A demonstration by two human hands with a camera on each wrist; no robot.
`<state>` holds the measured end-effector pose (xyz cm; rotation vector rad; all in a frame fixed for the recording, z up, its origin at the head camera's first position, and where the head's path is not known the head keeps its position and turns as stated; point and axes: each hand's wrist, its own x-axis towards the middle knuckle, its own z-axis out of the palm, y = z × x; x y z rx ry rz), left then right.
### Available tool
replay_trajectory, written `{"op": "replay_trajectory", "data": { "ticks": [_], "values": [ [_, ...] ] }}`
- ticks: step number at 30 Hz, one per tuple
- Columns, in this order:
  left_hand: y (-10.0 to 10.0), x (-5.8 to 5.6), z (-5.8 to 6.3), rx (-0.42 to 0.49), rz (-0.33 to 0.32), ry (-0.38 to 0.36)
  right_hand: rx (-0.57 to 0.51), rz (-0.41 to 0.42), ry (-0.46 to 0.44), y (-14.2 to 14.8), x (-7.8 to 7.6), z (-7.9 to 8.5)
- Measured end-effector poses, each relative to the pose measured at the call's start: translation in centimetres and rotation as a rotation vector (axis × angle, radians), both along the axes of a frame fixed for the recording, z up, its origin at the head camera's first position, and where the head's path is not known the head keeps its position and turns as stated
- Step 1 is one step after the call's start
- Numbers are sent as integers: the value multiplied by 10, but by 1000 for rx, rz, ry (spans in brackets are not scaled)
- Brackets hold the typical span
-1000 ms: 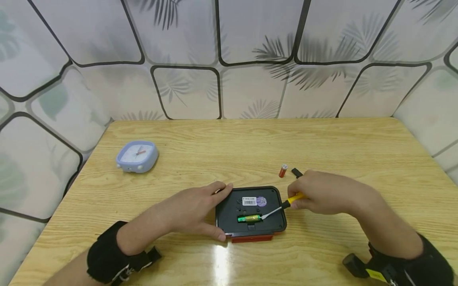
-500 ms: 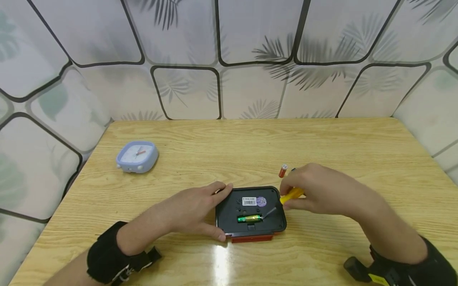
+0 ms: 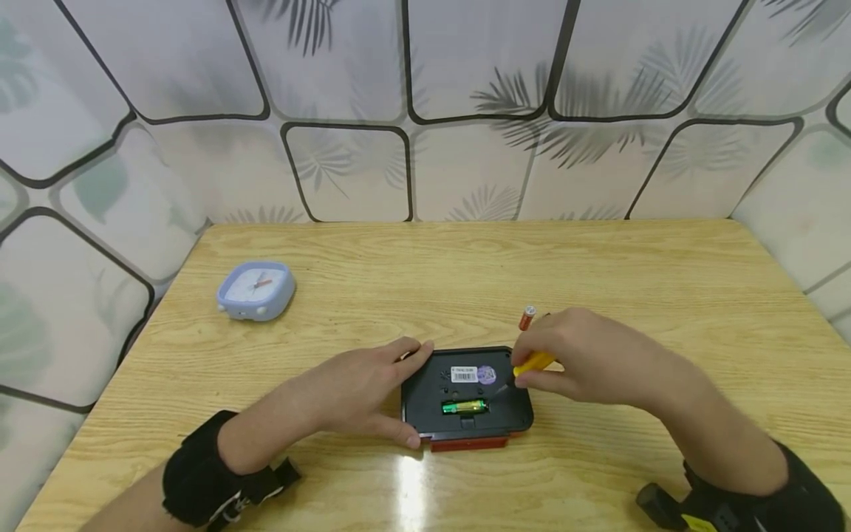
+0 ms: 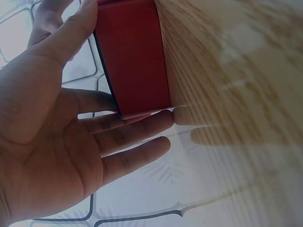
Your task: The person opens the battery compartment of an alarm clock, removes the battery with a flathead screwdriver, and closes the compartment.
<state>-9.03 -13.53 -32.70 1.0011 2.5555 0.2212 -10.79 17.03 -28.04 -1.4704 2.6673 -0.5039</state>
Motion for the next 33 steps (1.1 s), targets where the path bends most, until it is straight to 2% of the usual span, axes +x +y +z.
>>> {"op": "replay_trajectory", "data": {
  "ticks": [3,8,11,23,33],
  "values": [
    [0,0,0,0,4,-3,75,-48,-37,2,-3,0],
    [-1,0,-1,5,6,-3,236,-85,-236,2,-8,-7],
    [-1,0,0,1,0,-1,288,-86,-303,2,-11,-12],
    [0,-1,-1,-1,-1,-8,293,-90,-303,5,-14,-15],
    [-1,-1,-1,-2,-10,3,246,-25,-293,6,-14,-15]
  ]
}}
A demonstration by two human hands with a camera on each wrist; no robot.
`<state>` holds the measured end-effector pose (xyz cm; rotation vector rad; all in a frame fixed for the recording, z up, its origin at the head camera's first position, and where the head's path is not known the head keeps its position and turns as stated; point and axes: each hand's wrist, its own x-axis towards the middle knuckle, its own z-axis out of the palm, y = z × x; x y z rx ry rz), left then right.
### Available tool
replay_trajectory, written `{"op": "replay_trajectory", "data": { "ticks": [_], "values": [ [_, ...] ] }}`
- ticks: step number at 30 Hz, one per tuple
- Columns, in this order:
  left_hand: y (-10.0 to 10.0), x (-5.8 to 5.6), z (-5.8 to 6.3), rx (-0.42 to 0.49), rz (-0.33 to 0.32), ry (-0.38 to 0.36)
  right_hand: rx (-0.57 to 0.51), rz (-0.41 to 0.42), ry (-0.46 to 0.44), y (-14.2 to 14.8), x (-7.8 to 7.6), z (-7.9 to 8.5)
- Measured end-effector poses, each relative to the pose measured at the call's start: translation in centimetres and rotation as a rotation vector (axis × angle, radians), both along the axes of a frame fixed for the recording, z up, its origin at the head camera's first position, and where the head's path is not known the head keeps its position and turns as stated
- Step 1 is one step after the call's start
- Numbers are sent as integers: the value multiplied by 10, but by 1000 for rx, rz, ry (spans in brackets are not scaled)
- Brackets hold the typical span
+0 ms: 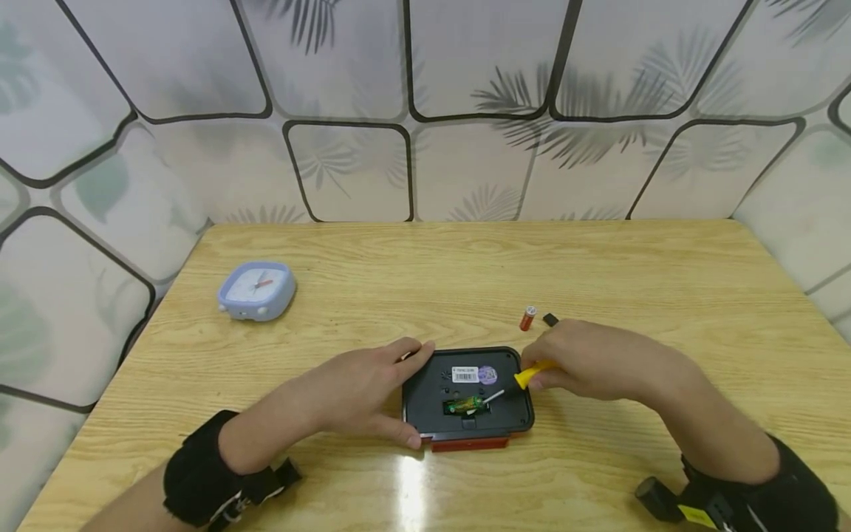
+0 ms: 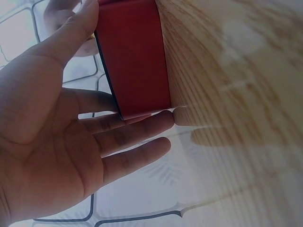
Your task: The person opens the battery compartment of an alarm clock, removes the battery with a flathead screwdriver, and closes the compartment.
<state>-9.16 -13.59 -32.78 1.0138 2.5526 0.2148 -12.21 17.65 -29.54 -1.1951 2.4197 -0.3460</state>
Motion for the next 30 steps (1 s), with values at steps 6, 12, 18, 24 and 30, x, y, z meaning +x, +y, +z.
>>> {"op": "replay_trajectory", "data": {
  "ticks": [6,12,18,24,30],
  "values": [
    [0,0,-1,0,3,-3,-38,22,31,-2,2,1],
    [0,0,-1,1,3,1,-70,27,43,-6,2,0],
    [0,1,-1,-1,-3,8,-96,27,83,-9,3,-2],
    [0,0,-1,-5,2,2,-84,20,130,-12,4,-4],
    [0,0,-1,-1,-2,4,-73,-15,203,-14,7,-3]
  ]
}}
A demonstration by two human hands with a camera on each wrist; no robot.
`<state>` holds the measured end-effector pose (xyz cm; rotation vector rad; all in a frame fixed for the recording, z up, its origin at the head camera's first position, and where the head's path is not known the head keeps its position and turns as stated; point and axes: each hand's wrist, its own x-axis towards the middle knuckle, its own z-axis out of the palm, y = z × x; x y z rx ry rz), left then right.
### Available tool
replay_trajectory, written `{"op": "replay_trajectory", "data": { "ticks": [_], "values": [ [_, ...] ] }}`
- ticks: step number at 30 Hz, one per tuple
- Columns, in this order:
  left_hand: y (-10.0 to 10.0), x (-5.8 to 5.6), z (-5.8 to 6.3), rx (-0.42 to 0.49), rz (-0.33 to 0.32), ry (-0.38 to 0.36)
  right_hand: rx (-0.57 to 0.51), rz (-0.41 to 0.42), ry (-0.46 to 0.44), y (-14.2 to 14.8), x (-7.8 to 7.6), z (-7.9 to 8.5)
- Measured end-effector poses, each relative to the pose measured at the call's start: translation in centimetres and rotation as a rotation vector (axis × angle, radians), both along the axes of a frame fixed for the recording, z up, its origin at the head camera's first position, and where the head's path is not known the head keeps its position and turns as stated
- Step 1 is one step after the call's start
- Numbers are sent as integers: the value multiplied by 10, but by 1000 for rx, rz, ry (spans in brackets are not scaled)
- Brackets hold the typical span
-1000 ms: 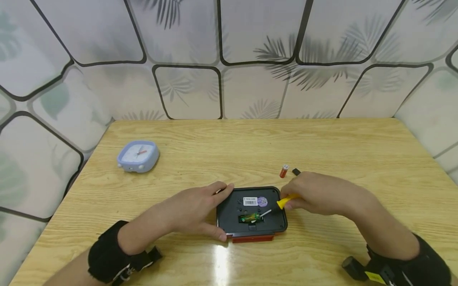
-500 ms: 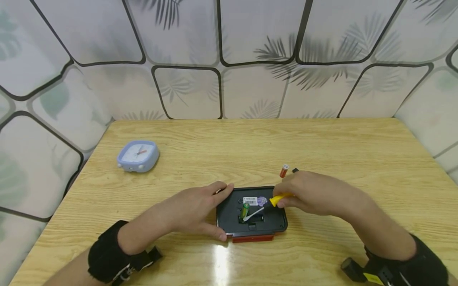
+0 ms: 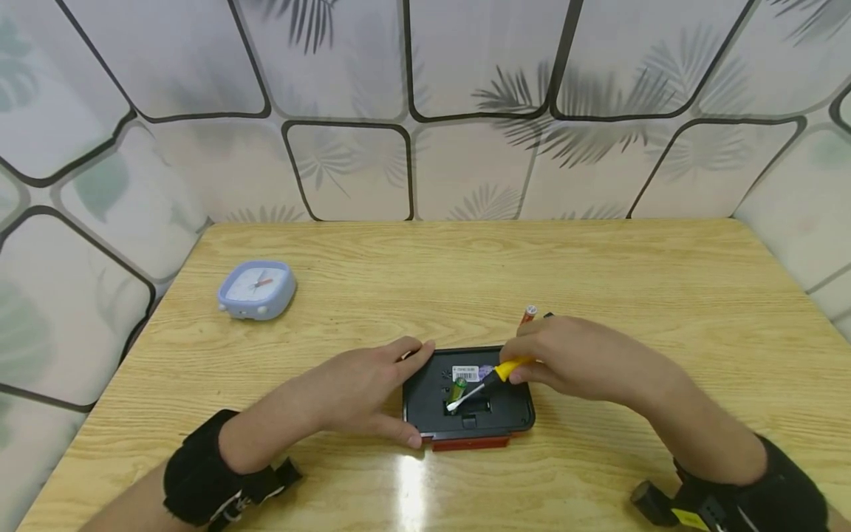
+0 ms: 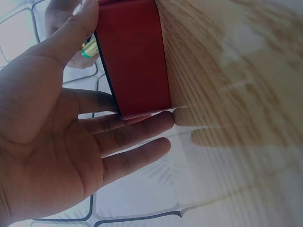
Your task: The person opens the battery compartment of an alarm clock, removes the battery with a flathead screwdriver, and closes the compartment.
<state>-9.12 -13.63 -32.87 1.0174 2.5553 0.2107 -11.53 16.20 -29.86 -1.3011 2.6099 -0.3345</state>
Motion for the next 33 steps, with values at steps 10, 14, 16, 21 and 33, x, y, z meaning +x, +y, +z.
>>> {"op": "replay_trajectory", "data": {
  "ticks": [10,14,16,21,33],
  "values": [
    [0,1,-2,10,15,-2,-72,-4,118,-8,2,-13],
    [-1,1,-3,12,14,2,-43,-25,108,-7,2,-13],
    [-1,1,-3,12,12,4,-33,-28,109,-6,2,-12],
    [-1,2,-3,12,9,5,-24,-22,99,-3,2,-10],
    [0,2,-2,9,10,16,-89,6,174,8,-1,3]
  ]
}}
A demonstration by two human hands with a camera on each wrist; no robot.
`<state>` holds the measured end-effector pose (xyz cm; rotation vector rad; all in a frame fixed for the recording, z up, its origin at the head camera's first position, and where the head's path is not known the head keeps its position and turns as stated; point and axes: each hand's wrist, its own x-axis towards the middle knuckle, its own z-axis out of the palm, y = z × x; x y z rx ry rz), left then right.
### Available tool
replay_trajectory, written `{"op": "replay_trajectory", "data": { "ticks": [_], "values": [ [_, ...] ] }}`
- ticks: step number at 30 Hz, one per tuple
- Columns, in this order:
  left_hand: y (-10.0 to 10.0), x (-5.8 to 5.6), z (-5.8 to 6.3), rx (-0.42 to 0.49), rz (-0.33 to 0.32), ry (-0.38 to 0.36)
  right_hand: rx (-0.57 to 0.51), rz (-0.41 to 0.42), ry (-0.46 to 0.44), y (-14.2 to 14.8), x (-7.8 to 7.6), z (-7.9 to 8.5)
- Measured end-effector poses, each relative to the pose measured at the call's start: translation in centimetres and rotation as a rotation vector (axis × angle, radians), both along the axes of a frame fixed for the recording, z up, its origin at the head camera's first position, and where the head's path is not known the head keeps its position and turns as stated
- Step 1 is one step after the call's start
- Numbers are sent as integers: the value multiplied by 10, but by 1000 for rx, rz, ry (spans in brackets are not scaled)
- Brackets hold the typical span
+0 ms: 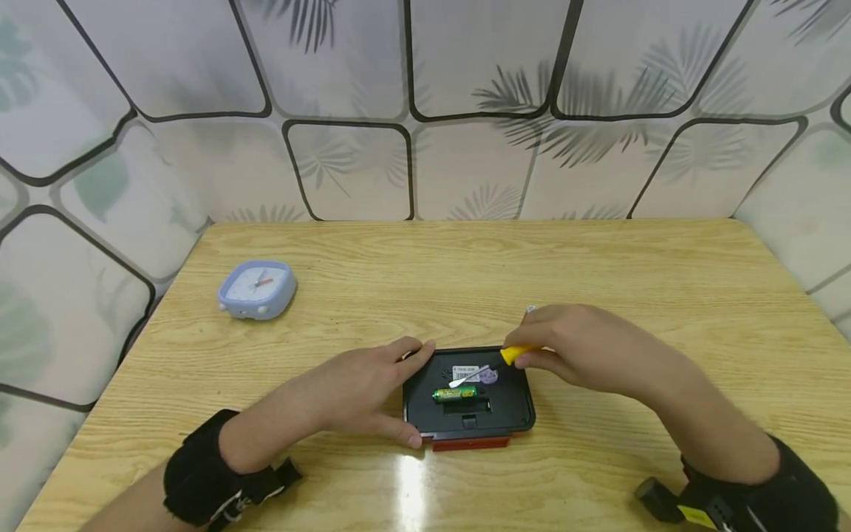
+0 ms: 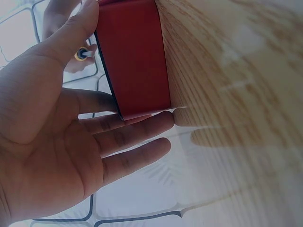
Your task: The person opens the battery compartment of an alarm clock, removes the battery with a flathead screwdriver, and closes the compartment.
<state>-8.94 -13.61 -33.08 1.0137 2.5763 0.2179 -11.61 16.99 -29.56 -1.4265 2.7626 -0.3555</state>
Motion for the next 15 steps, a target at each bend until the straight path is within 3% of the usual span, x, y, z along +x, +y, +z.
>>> {"op": "replay_trajectory", "data": {
  "ticks": [4,15],
  "values": [
    [0,0,1,-4,1,-1,35,-9,22,3,-1,2],
    [0,0,1,-7,2,-15,76,5,-55,6,-1,5]
  ]
}}
